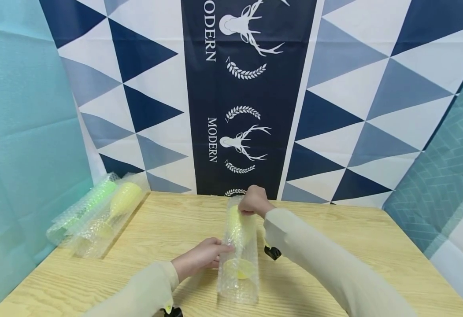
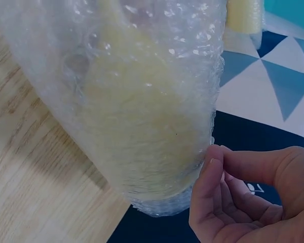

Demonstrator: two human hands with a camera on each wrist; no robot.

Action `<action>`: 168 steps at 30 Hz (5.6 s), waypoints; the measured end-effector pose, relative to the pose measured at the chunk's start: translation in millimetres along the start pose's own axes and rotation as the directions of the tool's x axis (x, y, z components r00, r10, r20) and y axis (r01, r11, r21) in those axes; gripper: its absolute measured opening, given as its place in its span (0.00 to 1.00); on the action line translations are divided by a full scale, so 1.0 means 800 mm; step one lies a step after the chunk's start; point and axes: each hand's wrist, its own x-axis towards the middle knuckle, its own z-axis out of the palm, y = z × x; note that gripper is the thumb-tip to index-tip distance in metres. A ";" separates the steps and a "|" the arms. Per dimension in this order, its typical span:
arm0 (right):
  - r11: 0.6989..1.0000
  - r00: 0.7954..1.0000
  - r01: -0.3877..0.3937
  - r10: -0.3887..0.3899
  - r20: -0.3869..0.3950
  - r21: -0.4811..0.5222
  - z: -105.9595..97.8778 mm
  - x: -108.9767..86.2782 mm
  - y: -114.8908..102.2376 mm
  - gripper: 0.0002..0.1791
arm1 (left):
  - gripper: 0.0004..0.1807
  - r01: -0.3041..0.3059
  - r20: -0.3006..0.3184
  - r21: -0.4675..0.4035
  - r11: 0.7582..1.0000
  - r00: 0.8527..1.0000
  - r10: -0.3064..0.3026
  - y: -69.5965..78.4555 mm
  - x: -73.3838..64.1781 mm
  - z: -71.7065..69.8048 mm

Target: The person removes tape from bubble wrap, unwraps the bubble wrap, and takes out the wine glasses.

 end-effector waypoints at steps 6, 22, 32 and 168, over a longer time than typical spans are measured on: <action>1.000 1.000 0.013 -0.013 -0.019 0.002 -0.004 -0.004 0.006 0.16 | 0.21 0.002 0.006 -0.001 1.000 1.000 -0.002 0.000 0.001 0.003; 0.995 1.000 -0.020 0.020 0.007 0.099 -0.011 -0.009 0.010 0.09 | 0.21 -0.007 0.019 -0.028 1.000 1.000 0.008 -0.005 -0.001 0.009; 0.997 1.000 -0.007 0.007 -0.002 0.082 -0.023 -0.008 0.010 0.08 | 0.21 -0.003 -0.002 -0.008 1.000 1.000 0.003 -0.006 0.001 0.009; 0.776 0.828 0.551 -0.554 0.087 -0.306 0.051 -0.172 0.159 0.20 | 0.23 0.005 0.049 -0.044 0.999 0.999 -0.002 -0.011 -0.003 -0.005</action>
